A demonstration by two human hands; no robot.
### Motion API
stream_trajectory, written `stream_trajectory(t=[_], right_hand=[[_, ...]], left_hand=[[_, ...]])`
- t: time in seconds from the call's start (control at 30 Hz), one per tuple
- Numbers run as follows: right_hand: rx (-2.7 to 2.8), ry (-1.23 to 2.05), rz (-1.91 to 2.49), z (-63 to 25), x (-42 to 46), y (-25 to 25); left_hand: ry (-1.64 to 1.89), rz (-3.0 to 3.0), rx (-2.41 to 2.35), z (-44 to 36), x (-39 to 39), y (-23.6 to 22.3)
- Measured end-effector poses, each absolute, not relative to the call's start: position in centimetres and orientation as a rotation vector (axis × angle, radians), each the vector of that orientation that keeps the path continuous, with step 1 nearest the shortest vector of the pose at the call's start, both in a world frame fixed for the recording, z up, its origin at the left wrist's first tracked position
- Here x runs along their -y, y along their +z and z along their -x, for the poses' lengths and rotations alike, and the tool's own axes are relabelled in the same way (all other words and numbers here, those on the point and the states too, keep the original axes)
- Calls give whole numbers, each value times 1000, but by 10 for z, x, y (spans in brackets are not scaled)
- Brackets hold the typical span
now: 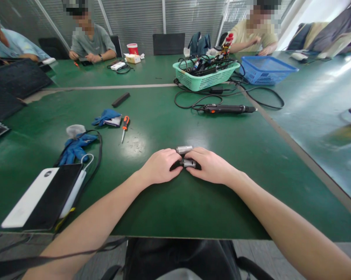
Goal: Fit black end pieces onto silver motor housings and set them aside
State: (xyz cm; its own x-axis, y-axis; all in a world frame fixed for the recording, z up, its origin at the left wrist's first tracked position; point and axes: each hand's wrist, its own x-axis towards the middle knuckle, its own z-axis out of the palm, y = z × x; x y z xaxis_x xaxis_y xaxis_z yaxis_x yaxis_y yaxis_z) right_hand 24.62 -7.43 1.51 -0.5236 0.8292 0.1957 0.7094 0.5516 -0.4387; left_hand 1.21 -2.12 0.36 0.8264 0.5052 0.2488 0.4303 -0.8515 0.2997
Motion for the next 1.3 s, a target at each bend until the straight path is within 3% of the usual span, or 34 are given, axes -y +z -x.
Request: stream_trajectory(t=[1.3], right_hand=[[2328,388,1225,-239,76,9]], left_hand=[[551,-2686,-696,-13,24,-1]])
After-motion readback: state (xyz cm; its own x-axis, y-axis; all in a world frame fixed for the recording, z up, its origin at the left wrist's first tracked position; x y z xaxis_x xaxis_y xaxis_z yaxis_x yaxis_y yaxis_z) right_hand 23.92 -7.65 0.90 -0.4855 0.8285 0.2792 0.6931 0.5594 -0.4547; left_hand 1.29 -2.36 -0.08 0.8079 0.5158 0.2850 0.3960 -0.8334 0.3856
